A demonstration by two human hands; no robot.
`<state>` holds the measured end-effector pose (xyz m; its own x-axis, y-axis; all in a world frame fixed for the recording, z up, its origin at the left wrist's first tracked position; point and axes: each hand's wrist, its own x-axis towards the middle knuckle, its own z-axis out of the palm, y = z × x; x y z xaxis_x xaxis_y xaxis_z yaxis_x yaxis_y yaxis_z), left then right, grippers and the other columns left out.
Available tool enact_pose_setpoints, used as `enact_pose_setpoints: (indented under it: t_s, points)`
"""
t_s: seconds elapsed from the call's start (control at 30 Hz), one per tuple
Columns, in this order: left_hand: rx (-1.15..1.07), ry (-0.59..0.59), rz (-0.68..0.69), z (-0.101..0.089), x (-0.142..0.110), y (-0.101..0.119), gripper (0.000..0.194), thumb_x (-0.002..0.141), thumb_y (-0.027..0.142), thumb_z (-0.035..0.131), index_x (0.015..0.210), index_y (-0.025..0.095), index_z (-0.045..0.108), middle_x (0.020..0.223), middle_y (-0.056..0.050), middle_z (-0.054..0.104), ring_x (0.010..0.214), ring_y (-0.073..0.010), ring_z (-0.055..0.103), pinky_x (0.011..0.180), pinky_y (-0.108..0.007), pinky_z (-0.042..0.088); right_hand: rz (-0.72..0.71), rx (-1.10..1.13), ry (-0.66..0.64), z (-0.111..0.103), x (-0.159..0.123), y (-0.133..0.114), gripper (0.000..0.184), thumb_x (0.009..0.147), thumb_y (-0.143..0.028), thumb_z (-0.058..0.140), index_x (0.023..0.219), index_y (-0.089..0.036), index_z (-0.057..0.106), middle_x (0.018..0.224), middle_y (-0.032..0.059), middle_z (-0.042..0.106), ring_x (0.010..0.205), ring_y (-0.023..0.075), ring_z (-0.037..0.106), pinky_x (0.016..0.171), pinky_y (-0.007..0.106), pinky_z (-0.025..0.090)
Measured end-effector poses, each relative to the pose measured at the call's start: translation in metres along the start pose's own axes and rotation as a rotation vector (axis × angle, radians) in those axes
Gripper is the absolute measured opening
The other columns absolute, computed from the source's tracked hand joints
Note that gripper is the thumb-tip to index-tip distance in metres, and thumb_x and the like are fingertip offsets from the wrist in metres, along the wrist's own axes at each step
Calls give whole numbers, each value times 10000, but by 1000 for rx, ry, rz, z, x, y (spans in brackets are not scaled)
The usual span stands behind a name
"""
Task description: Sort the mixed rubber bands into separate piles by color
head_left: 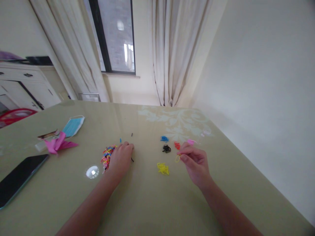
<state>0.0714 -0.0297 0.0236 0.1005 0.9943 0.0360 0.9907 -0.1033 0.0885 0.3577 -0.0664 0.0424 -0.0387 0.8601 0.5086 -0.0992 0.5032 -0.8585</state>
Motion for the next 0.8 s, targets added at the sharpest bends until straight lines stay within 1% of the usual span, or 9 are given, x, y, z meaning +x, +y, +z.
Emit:
enact_pose_setpoints:
  t_s: [0.07,0.13,0.27,0.33,0.43,0.5,0.6,0.7,0.8]
  points:
    - [-17,-6,-4,-1,1,-1,322,1014,152,408,1005,176,729,1075,-131,728,1002,-276,710,838,-353,488,-3,-18,-14,0,1,-2,147,867,-443,824,875,-297,840,739,34,644,740,196,562,631,316,465]
    - [-17,-8,-8,-1,2,-2,313,1015,163,417,994,185,729,1063,-125,735,1000,-272,716,836,-350,484,17,-89,-74,0,3,-3,160,872,-437,818,880,-279,842,733,34,654,723,188,568,619,308,453]
    - [-12,26,1,-2,1,-4,308,1013,165,425,1018,196,731,1059,-125,755,1032,-283,713,875,-373,480,100,-387,-268,4,6,6,167,910,-371,768,882,-228,848,709,25,668,603,138,514,559,277,388]
    - [-29,50,5,-2,2,-4,323,1013,155,410,1040,192,730,1066,-127,761,1034,-291,711,891,-388,485,109,-532,-339,7,5,13,153,918,-319,750,878,-212,851,711,22,680,570,119,491,559,268,382]
    - [-133,129,-13,-1,3,-5,333,1018,173,402,1076,180,730,1106,-138,763,1031,-303,712,900,-412,507,111,-679,-426,8,3,23,139,921,-266,740,867,-203,852,764,35,712,611,124,548,602,262,413]
    - [-298,195,-13,0,6,-5,298,1010,208,444,1076,182,734,1119,-132,767,1025,-293,719,911,-414,526,126,-750,-470,7,3,25,128,919,-246,745,861,-204,851,786,39,719,656,135,592,630,261,430]
    - [-703,223,35,2,10,-3,210,958,285,569,1029,192,743,1051,-95,796,976,-255,741,920,-395,562,148,-822,-518,4,3,24,89,890,-202,769,849,-206,848,783,33,718,696,151,630,670,269,446]
    - [-1120,172,110,3,11,5,242,880,393,697,1006,193,746,1007,-77,812,947,-236,756,911,-384,598,149,-833,-524,3,5,22,71,876,-193,785,832,-203,840,773,28,717,700,157,635,682,277,447]
    - [-1332,73,185,0,6,16,313,821,425,784,1025,190,746,1001,-72,815,949,-219,761,906,-365,613,124,-760,-441,4,6,20,90,892,-273,797,877,-193,836,771,30,712,659,144,596,643,270,432]
